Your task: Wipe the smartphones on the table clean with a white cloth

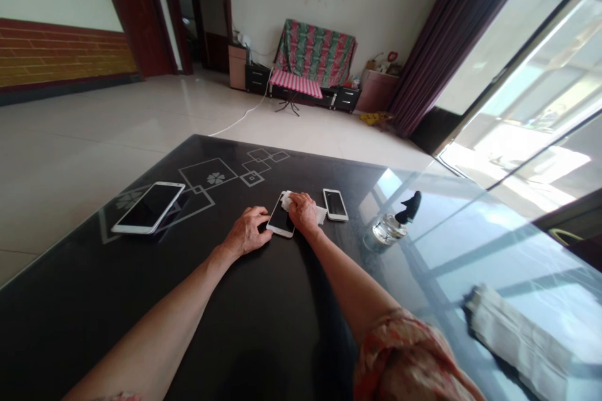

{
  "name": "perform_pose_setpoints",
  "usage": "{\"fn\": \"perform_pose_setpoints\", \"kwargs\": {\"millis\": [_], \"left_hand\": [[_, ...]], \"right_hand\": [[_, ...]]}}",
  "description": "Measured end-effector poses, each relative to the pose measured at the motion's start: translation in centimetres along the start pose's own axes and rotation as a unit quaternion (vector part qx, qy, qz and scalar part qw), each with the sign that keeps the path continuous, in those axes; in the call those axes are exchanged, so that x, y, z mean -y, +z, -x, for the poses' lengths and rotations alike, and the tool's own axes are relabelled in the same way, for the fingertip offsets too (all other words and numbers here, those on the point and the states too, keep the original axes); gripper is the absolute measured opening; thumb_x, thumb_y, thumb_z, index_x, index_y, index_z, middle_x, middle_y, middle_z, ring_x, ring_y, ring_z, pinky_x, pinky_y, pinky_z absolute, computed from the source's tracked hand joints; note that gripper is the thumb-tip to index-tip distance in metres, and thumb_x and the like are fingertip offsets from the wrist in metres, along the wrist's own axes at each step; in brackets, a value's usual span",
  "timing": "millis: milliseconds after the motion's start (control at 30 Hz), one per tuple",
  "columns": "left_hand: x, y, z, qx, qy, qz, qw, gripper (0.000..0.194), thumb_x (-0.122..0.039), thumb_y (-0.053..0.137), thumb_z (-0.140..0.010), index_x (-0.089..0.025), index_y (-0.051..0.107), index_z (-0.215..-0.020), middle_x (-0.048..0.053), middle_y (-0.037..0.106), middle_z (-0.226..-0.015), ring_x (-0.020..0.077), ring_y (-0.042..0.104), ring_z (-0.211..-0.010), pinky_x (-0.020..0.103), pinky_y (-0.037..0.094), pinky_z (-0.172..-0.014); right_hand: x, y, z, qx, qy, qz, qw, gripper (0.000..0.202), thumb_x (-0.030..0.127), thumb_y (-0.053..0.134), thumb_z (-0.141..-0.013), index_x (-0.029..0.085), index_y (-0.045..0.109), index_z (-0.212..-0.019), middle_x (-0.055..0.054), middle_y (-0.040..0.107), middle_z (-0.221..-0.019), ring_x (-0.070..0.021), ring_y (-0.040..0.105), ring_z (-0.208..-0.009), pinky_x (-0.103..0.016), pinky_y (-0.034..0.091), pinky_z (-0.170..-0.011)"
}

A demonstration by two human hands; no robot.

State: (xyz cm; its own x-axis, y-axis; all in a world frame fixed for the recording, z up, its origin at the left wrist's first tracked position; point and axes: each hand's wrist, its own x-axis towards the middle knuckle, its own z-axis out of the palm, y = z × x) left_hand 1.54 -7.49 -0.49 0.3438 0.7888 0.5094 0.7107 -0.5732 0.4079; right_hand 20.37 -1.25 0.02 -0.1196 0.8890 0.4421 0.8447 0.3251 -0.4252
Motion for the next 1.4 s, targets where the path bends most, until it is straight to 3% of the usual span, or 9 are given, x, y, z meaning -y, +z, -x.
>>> {"fn": "perform_pose_setpoints", "kwargs": {"millis": [200,700,833,1200,1400], "left_hand": [[0.0,0.0,-0.2,0.000,-0.008,0.018,1.000,0.023,-0.024,0.061,-0.072,-0.018,0.073,-0.091,0.007,0.064,-0.103,0.0227,0.058,-0.089,0.038,0.051,-0.085],[0.2,0.3,-0.3,-0.015,-0.018,0.040,0.999,0.021,-0.023,0.061,-0.071,-0.018,0.074,-0.086,0.008,0.065,-0.098,0.0232,0.059,-0.088,0.038,0.052,-0.082],[0.1,0.2,-0.3,-0.023,-0.012,0.037,0.999,0.020,-0.021,0.062,-0.070,-0.020,0.074,-0.086,0.007,0.065,-0.097,0.0215,0.058,-0.086,0.037,0.052,-0.081],[-0.1,0.1,-0.3,-0.005,-0.033,0.052,0.998,0.021,-0.021,0.063,-0.072,-0.020,0.074,-0.089,0.007,0.063,-0.099,0.0222,0.057,-0.089,0.037,0.051,-0.084],[-0.1,0.1,-0.3,-0.008,-0.037,0.054,0.998,0.021,-0.020,0.064,-0.070,-0.019,0.074,-0.088,0.007,0.063,-0.100,0.0223,0.058,-0.090,0.037,0.051,-0.085]], "right_hand": [[1.1,-0.5,1.4,0.024,-0.009,0.013,1.000,0.033,0.009,0.048,-0.083,0.025,0.069,-0.103,0.000,0.065,-0.120,-0.0216,0.049,-0.122,-0.035,0.037,-0.100],[2.9,-1.8,7.1,0.059,-0.035,0.003,0.998,0.040,0.009,0.046,-0.083,0.027,0.066,-0.113,-0.001,0.062,-0.126,-0.0211,0.050,-0.125,-0.038,0.038,-0.102],[2.3,-1.4,5.6,0.055,-0.039,0.002,0.998,0.040,0.008,0.047,-0.082,0.027,0.067,-0.111,-0.001,0.064,-0.124,-0.0223,0.049,-0.126,-0.040,0.037,-0.103],[-0.4,1.3,-1.7,0.028,-0.035,0.001,0.999,0.037,0.007,0.046,-0.082,0.026,0.070,-0.104,0.000,0.066,-0.119,-0.0214,0.053,-0.120,-0.035,0.037,-0.103],[-0.7,1.6,-2.9,0.038,-0.038,0.004,0.999,0.037,0.008,0.044,-0.084,0.027,0.069,-0.103,0.001,0.067,-0.116,-0.0202,0.053,-0.118,-0.034,0.037,-0.101]]}}
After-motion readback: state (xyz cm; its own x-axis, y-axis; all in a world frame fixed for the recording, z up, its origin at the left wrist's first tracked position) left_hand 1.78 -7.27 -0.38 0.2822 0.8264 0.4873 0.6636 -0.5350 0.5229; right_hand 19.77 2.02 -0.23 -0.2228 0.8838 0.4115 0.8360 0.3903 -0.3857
